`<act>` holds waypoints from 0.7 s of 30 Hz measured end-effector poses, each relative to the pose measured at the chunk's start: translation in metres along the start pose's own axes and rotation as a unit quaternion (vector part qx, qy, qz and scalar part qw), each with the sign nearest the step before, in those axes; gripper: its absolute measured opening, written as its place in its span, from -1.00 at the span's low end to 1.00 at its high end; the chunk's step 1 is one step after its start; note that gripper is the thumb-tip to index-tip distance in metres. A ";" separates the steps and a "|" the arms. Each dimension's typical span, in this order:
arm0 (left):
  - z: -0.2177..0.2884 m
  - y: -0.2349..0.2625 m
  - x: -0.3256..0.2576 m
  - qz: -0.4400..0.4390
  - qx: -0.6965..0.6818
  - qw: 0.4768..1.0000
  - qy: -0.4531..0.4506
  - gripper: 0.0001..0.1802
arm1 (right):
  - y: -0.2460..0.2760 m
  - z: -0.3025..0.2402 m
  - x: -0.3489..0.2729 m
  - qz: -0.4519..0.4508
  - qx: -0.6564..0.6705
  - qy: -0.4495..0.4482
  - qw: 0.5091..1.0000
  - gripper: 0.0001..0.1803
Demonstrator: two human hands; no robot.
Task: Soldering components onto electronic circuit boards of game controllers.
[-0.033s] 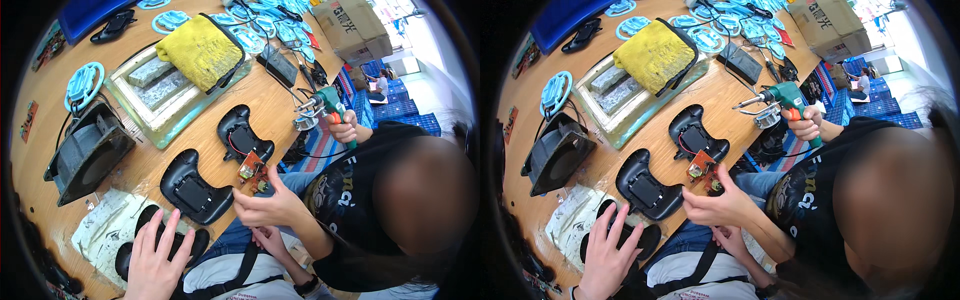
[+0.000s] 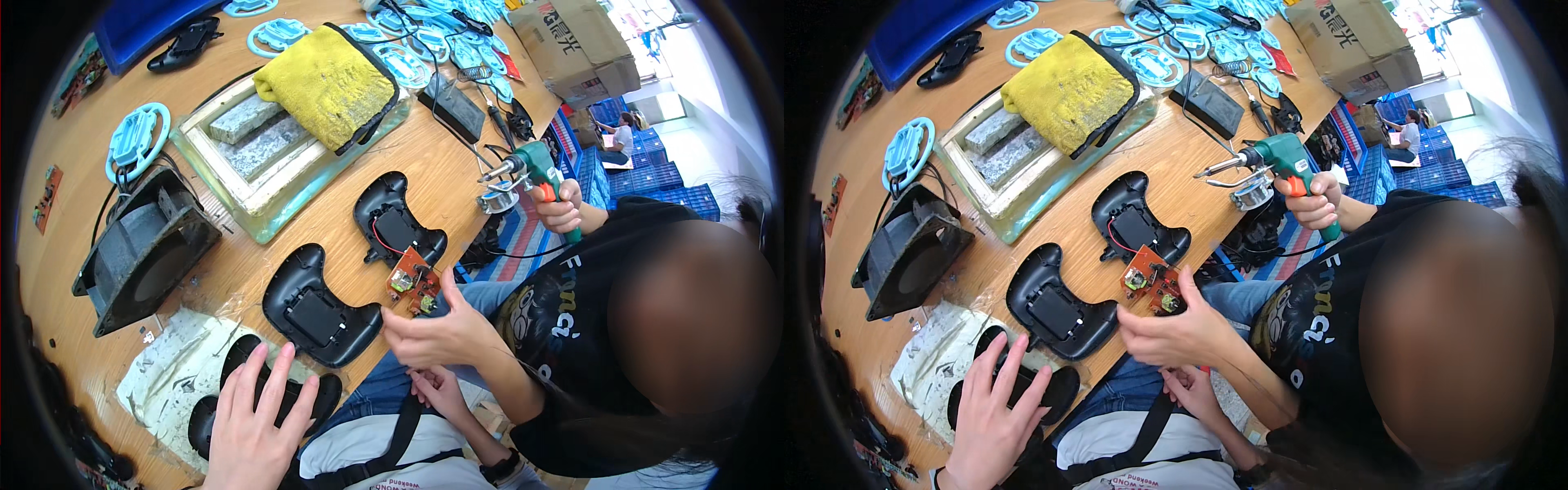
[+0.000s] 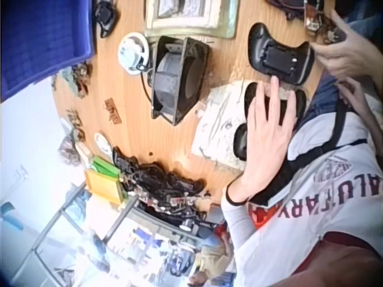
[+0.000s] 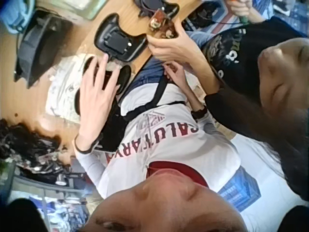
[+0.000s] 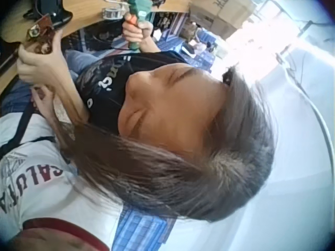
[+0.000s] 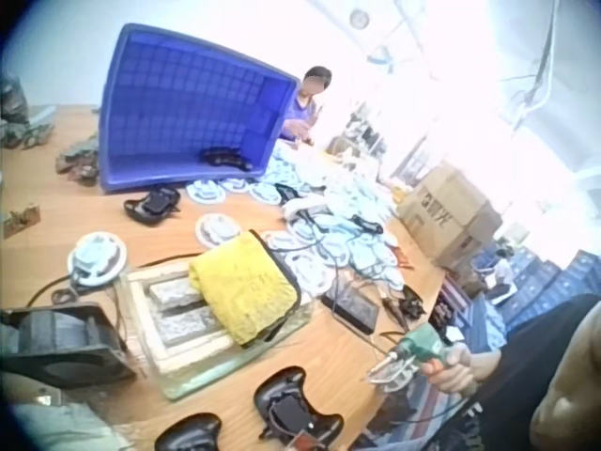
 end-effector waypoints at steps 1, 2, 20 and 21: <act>0.001 0.000 0.000 0.000 -0.001 1.000 -0.005 -0.45 | -0.001 -0.001 -0.001 -0.001 0.011 0.004 1.000 -0.82; 0.002 0.000 0.000 0.000 -0.002 1.000 -0.010 -0.44 | -0.001 -0.001 0.000 0.000 0.011 0.005 1.000 -0.82; 0.007 -0.021 0.001 -0.031 0.047 0.998 -0.024 -0.44 | -0.007 -0.021 -0.005 0.020 -0.032 0.058 0.998 -0.82; 0.008 -0.021 0.002 -0.026 0.050 0.998 -0.031 -0.45 | -0.010 -0.041 -0.011 0.025 -0.027 0.064 0.997 -0.82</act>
Point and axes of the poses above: each hand's wrist, its own x-axis towards the middle knuckle, its own y-axis out of the back of the hand, z = x × y, the point moved 6 cm from there along x, towards the middle knuckle, and after that the axes turned 14 degrees about -y, right-handed, at the moved point
